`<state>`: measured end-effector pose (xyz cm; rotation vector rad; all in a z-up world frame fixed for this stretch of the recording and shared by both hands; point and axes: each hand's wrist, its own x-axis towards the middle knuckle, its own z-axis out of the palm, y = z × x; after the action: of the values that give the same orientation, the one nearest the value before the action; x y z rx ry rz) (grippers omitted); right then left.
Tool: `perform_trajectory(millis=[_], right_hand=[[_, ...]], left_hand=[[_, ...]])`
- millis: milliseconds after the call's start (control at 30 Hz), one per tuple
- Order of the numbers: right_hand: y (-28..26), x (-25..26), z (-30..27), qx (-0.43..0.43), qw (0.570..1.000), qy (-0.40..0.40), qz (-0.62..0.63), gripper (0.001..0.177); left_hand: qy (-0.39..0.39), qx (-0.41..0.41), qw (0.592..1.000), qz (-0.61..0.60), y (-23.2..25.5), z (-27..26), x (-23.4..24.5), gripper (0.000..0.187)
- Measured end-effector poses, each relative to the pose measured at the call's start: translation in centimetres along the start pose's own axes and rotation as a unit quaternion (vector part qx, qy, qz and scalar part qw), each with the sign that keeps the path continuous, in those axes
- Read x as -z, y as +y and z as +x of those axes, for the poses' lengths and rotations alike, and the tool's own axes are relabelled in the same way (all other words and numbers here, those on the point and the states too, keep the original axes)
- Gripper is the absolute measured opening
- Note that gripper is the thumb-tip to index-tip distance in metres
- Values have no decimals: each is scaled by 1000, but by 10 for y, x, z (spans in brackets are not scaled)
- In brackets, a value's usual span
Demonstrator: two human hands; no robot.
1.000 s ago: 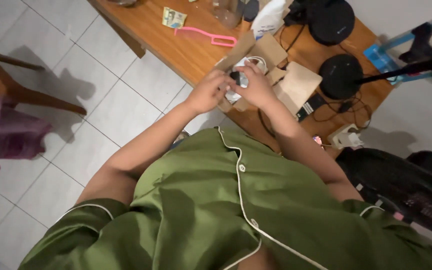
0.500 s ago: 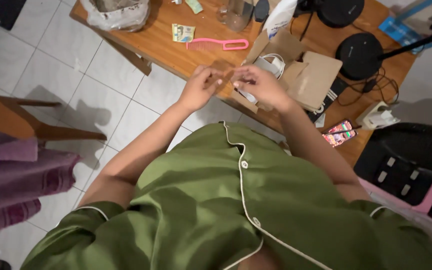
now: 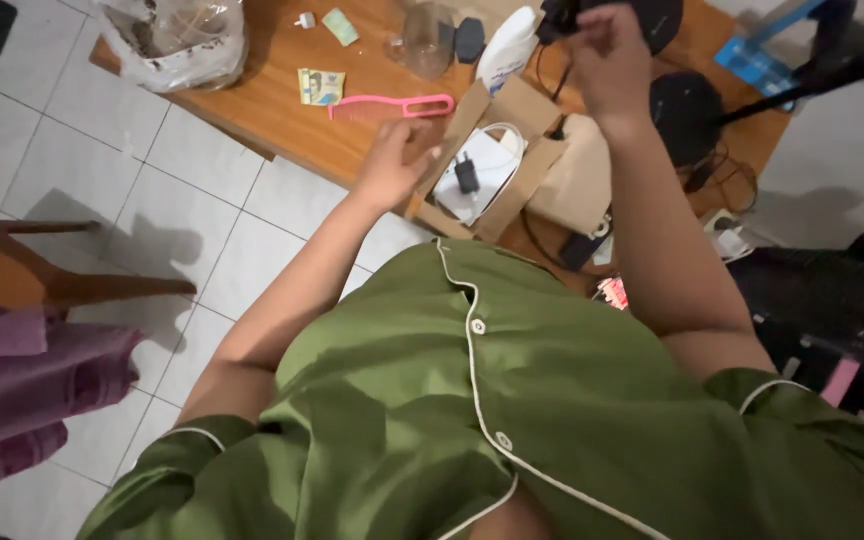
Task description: Assembling a cardboard box from flat sheets and organizing various personal items on a desk.
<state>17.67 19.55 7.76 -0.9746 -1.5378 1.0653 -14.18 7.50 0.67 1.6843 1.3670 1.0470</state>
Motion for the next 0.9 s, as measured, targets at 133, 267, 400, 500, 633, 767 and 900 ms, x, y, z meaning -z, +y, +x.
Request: perform_trajectory(millis=[133, 267, 400, 500, 633, 767, 900], right_hand=[[18, 19, -2, -289, 885, -193, -308, 62], [40, -8, -40, -444, 823, -265, -233, 103], [152, -10, -85, -347, 909, -143, -180, 108], [140, -6, -93, -303, 945, -15, -125, 114], [120, 10, -111, -362, 911, 46, -194, 102], [93, 27, -118, -310, 930, 146, -134, 85], [43, 43, -115, -275, 924, 252, 83, 74]], left_hand=[[-15, 49, 991, 128, -78, 5, -28, 61], [-199, 247, 943, -100, -81, 0, -42, 82], [-186, 104, 953, 214, -87, 1, -53, 36], [-241, 300, 916, 114, -22, 17, -33, 32], [-267, 244, 925, 115, -5, 22, -35, 29], [-237, -40, 958, 156, -32, 34, -46, 28], [-297, 203, 932, -40, 3, 63, -71, 26]])
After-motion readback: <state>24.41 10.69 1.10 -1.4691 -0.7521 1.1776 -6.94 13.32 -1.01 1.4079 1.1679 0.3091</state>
